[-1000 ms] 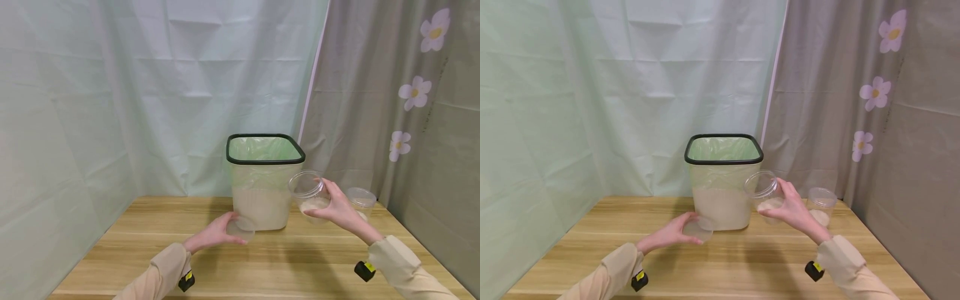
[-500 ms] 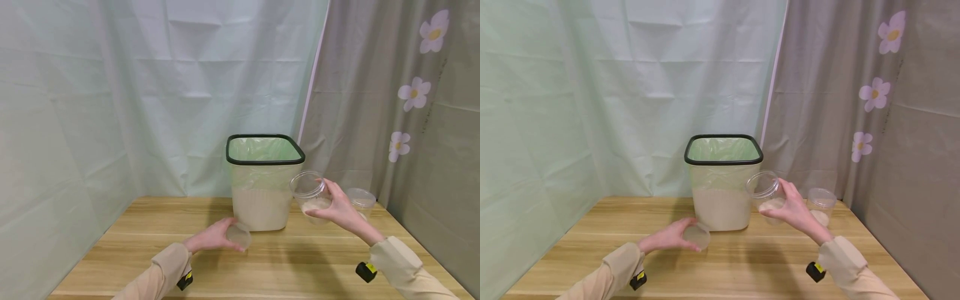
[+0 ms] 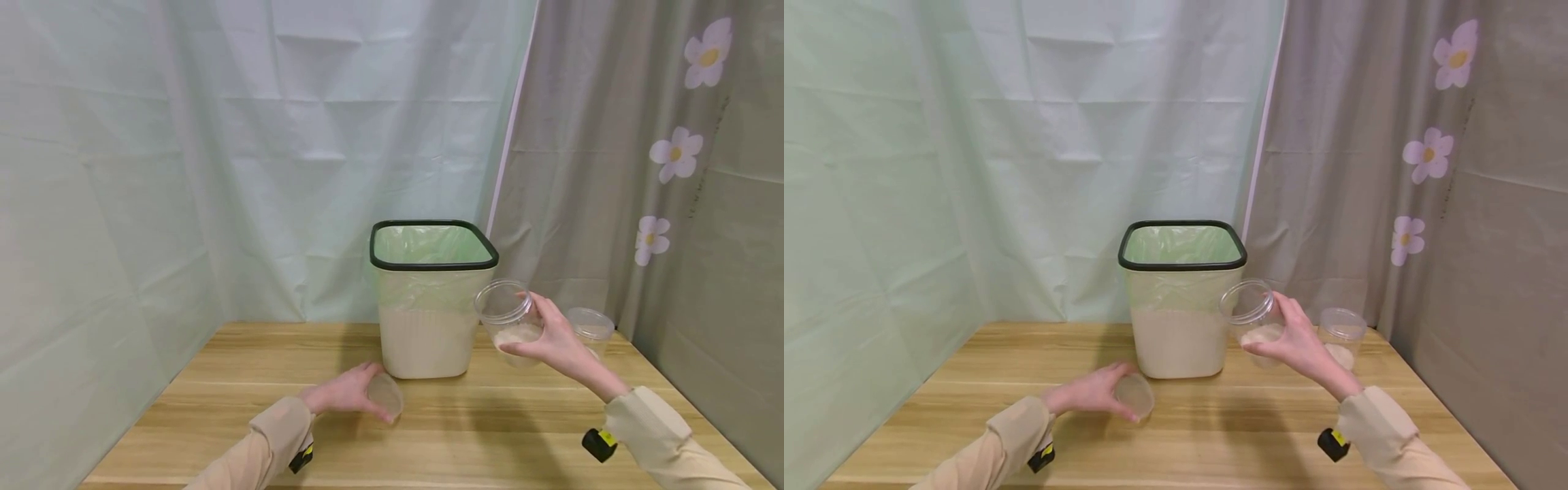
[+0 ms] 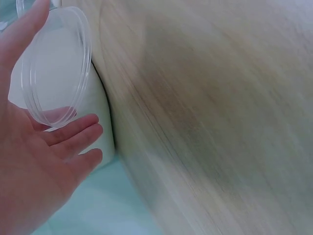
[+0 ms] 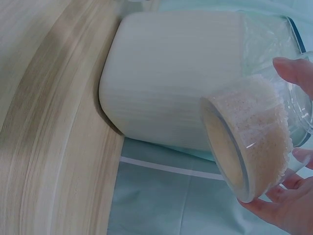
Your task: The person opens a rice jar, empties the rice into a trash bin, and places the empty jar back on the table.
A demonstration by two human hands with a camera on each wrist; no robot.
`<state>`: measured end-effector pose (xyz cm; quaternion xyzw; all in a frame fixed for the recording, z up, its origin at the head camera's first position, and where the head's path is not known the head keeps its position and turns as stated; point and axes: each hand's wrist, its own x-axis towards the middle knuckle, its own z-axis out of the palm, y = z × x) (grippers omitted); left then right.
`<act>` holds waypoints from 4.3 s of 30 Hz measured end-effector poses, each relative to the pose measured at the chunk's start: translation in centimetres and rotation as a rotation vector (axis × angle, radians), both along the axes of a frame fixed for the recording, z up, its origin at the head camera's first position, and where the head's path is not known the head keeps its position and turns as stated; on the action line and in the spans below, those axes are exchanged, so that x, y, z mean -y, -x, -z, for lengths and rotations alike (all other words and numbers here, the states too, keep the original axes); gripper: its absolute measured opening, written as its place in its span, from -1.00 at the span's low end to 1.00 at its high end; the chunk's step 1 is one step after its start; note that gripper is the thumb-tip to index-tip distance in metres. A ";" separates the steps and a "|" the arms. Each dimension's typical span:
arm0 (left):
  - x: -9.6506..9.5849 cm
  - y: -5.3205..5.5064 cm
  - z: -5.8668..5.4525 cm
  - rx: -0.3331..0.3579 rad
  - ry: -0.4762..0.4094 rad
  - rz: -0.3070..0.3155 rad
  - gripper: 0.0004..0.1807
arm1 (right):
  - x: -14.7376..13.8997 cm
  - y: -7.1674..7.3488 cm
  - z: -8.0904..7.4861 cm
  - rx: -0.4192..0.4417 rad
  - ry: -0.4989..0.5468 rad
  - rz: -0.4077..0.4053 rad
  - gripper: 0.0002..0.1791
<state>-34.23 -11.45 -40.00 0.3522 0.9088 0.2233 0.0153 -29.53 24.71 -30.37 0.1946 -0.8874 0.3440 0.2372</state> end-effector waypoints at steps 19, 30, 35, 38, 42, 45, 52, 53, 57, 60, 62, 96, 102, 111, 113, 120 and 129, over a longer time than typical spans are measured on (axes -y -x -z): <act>-0.2 -0.6 0.3 -0.012 0.160 -0.017 0.05 | -0.3 0.0 -0.3 0.004 -0.013 0.017 -0.03; -0.3 -1.1 0.6 -0.026 0.291 -0.020 0.06 | -0.3 -0.3 -0.6 0.009 -0.011 0.021 -0.03; -0.4 -1.2 0.5 -0.031 0.307 -0.020 0.06 | -0.4 -0.3 -0.7 -0.009 -0.005 0.011 -0.04; -0.4 -1.4 0.3 -0.033 0.328 -0.027 0.07 | -0.5 -0.4 -0.8 -0.017 -0.007 0.012 -0.04; -0.5 -1.6 0.3 -0.021 0.349 -0.038 0.09 | -0.7 -0.5 -1.0 -0.015 -0.012 0.015 -0.04; -0.5 -1.5 0.3 -0.023 0.350 -0.036 0.08 | -0.9 -0.7 -1.2 -0.021 -0.015 0.020 -0.05; -0.3 -0.9 -0.1 -0.073 0.287 0.003 0.02 | -1.0 -0.7 -1.5 -0.038 -0.022 0.025 -0.08; -0.2 -0.7 -0.3 -0.084 0.277 0.008 0.01 | -1.1 -0.8 -1.6 -0.038 -0.020 0.027 -0.08; 0.0 -0.3 -0.9 -0.132 0.242 0.014 -0.03 | -1.2 -0.9 -1.8 -0.032 -0.013 0.040 -0.08; 0.2 -0.1 -1.5 -0.155 0.178 0.003 -0.09 | -1.3 -1.0 -2.0 -0.024 -0.005 0.043 -0.08; 0.4 0.0 -2.0 -0.172 0.126 -0.008 -0.14 | -1.3 -1.0 -2.1 -0.021 0.001 0.041 -0.07; 1.1 3.0 -13.2 -0.292 -0.518 -0.288 -0.63 | -2.3 -0.4 -3.0 -0.048 0.013 0.076 -0.06; 0.4 3.5 -14.1 -0.289 -0.497 -0.275 -0.60 | -2.3 0.0 -3.2 -0.053 0.017 0.078 -0.06; -1.0 3.7 -15.4 -0.270 -0.533 -0.286 -0.57 | -2.5 0.2 -3.7 -0.036 0.021 0.088 -0.05; -1.3 3.8 -15.7 -0.257 -0.545 -0.295 -0.54 | -2.4 0.3 -3.8 -0.034 0.023 0.087 -0.05; -1.8 4.7 -16.4 -0.258 -0.559 -0.323 -0.55 | -2.4 0.5 -4.1 -0.036 0.023 0.077 -0.05; -2.9 5.9 -17.0 -0.219 -0.557 -0.401 -0.55 | -2.3 0.9 -4.3 -0.033 0.020 0.087 -0.03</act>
